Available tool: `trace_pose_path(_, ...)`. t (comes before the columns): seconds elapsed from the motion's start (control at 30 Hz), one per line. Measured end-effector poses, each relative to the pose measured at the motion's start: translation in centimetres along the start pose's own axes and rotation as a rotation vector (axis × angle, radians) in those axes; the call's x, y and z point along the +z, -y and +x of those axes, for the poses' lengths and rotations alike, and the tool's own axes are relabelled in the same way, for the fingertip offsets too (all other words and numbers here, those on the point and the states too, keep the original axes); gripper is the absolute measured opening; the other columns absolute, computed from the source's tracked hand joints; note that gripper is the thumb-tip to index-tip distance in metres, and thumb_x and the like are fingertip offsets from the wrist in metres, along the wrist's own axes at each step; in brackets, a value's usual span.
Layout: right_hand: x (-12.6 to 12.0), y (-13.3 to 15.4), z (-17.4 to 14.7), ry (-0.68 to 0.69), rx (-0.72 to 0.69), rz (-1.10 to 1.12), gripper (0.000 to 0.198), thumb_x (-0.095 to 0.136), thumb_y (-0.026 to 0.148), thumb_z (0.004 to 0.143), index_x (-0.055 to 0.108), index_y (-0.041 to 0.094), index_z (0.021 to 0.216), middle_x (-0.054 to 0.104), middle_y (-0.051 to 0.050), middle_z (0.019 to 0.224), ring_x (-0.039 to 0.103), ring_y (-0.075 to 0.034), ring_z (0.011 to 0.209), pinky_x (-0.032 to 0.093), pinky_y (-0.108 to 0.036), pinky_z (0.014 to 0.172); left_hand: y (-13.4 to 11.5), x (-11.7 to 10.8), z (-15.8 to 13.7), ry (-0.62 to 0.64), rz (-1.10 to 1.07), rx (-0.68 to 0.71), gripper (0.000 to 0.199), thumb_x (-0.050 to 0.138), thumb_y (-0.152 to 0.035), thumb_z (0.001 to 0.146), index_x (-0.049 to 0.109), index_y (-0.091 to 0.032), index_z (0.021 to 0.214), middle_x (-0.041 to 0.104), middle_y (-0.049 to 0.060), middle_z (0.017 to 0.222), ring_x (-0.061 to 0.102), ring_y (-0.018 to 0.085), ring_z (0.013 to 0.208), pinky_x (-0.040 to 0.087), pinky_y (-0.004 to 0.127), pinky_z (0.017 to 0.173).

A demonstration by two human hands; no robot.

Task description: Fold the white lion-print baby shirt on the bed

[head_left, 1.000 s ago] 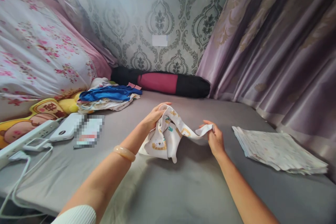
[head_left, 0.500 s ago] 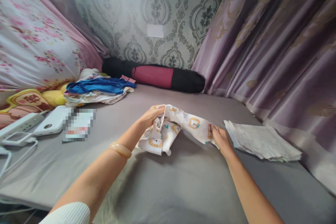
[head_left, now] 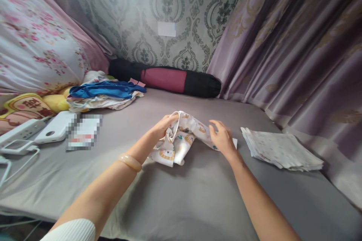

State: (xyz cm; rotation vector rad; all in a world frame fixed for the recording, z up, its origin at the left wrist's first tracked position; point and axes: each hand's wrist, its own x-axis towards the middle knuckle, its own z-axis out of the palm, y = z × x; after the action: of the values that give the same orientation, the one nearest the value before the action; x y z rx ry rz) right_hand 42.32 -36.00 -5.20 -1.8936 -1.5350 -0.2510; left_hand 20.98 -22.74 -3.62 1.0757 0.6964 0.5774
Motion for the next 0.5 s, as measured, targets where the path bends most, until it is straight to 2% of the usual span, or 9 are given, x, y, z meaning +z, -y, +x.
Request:
trace_pose_path(0.1,1.0,3.2,1.5,0.022,-0.169,0.168,0.028,0.048,0.029,0.093,0.064,0.021,0.114,0.069,-0.01,0.117,0.061,-0.024,0.112,0.037,-0.044,0.106,0.0,0.1,-0.3,0.052,0.021,0.02,0.027,0.074,-0.038,0.065,0.066,-0.017,0.081,0.066,0.0,0.066,0.062,0.015,0.058,0.048,0.023,0.054)
trace_pose_path(0.2,1.7,5.7,2.5,0.084,-0.242,0.252,0.028,0.053,0.029,0.092,0.061,0.022,0.118,0.068,-0.007,0.118,0.061,-0.023,0.11,0.03,-0.049,0.111,-0.1,0.1,-0.6,0.073,0.071,0.068,0.031,0.075,-0.041,0.067,0.069,-0.016,0.085,0.067,0.0,0.067,0.06,0.013,0.057,0.046,0.021,0.053)
trace_pose_path(0.37,2.0,7.0,2.9,0.157,-0.229,0.361,0.024,0.056,0.028,0.09,0.061,0.023,0.114,0.067,-0.006,0.105,0.062,-0.021,0.1,0.047,-0.034,0.093,0.0,-0.5,-0.8,0.083,0.153,0.169,0.033,0.074,-0.044,0.069,0.07,-0.016,0.085,0.065,0.0,0.068,0.058,0.011,0.056,0.044,0.02,0.053)
trace_pose_path(0.5,1.5,7.0,2.6,0.197,-0.237,0.366,0.028,0.052,0.024,0.093,0.058,0.024,0.12,0.063,-0.006,0.11,0.061,-0.02,0.104,0.047,-0.03,0.091,0.5,-1.0,-0.5,0.067,0.252,0.225,0.028,0.071,-0.042,0.071,0.066,-0.016,0.08,0.058,-0.003,0.061,0.051,0.008,0.05,0.038,0.019,0.047)
